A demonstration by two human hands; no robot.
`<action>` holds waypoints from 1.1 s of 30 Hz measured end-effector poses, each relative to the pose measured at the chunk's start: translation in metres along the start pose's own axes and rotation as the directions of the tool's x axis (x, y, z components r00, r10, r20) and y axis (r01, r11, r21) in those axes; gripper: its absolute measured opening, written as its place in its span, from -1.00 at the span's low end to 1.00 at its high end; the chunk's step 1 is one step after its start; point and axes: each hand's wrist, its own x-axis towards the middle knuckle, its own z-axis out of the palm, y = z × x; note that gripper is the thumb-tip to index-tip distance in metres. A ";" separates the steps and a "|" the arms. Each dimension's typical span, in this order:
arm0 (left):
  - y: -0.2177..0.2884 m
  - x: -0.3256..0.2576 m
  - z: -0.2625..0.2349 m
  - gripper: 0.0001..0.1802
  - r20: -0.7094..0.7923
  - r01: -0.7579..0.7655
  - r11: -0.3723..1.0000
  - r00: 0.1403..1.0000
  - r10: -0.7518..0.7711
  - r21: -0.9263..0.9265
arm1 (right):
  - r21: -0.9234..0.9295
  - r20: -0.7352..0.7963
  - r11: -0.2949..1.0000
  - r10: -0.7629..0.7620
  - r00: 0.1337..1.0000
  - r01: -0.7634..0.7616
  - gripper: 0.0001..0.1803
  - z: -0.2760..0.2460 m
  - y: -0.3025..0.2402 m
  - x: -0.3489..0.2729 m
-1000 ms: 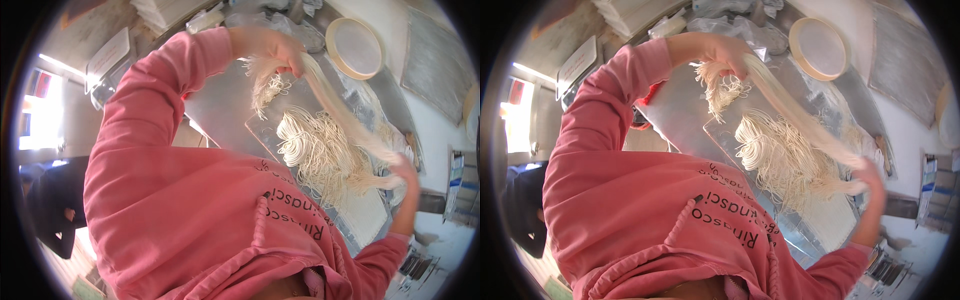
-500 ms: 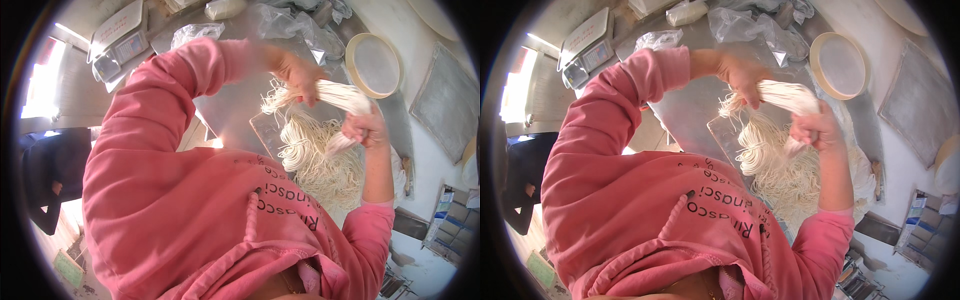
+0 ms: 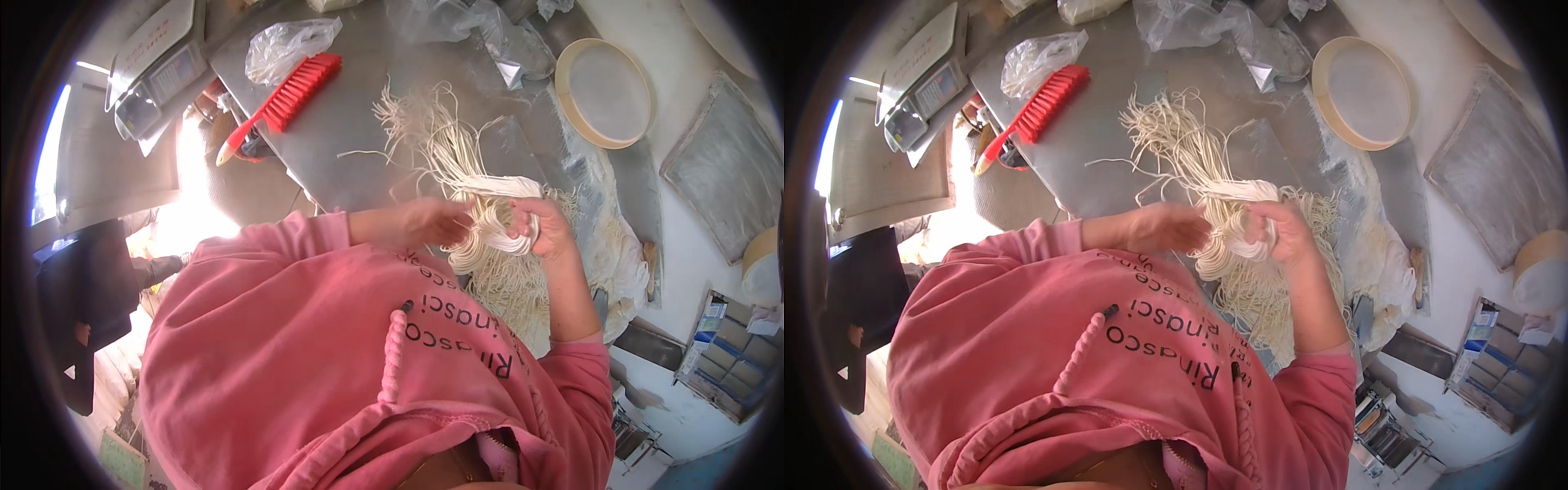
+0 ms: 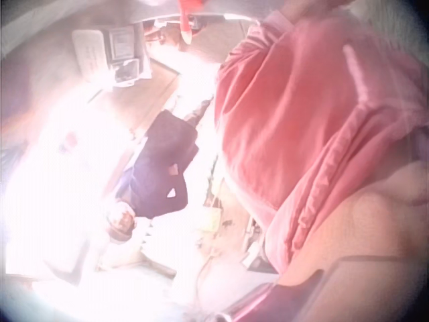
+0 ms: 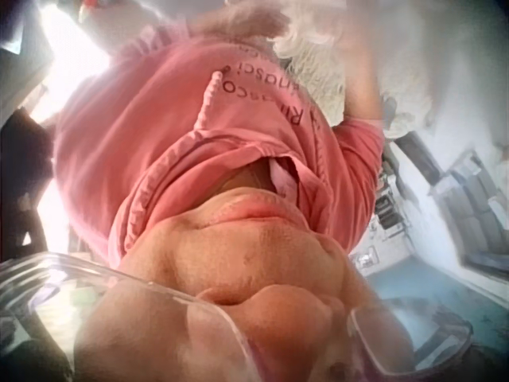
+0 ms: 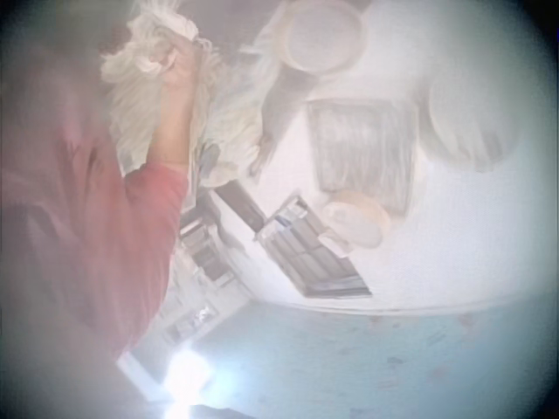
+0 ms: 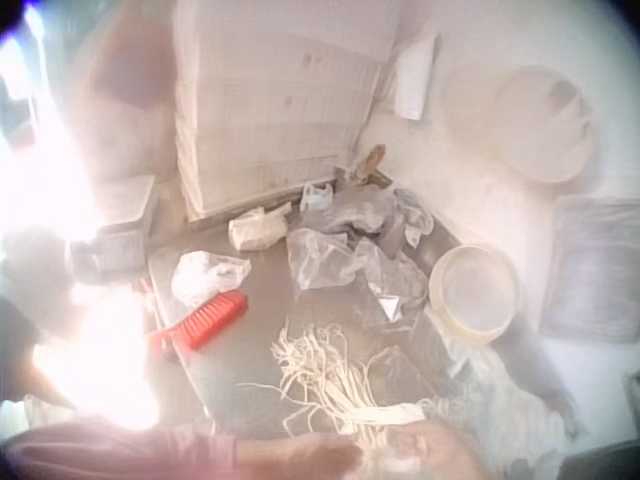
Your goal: The person feeds dough sheets into a pasta machine to cut noodles, then collects the strands and portions them into plastic bags on a metal table. The person uses both hands to guide the dough and to bundle the noodles.
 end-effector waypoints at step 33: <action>0.123 0.000 -0.074 -0.83 -0.420 -0.726 0.477 0.680 0.601 -0.494 | 0.445 0.513 0.865 -0.035 0.858 -0.231 -0.54 0.002 0.088 0.029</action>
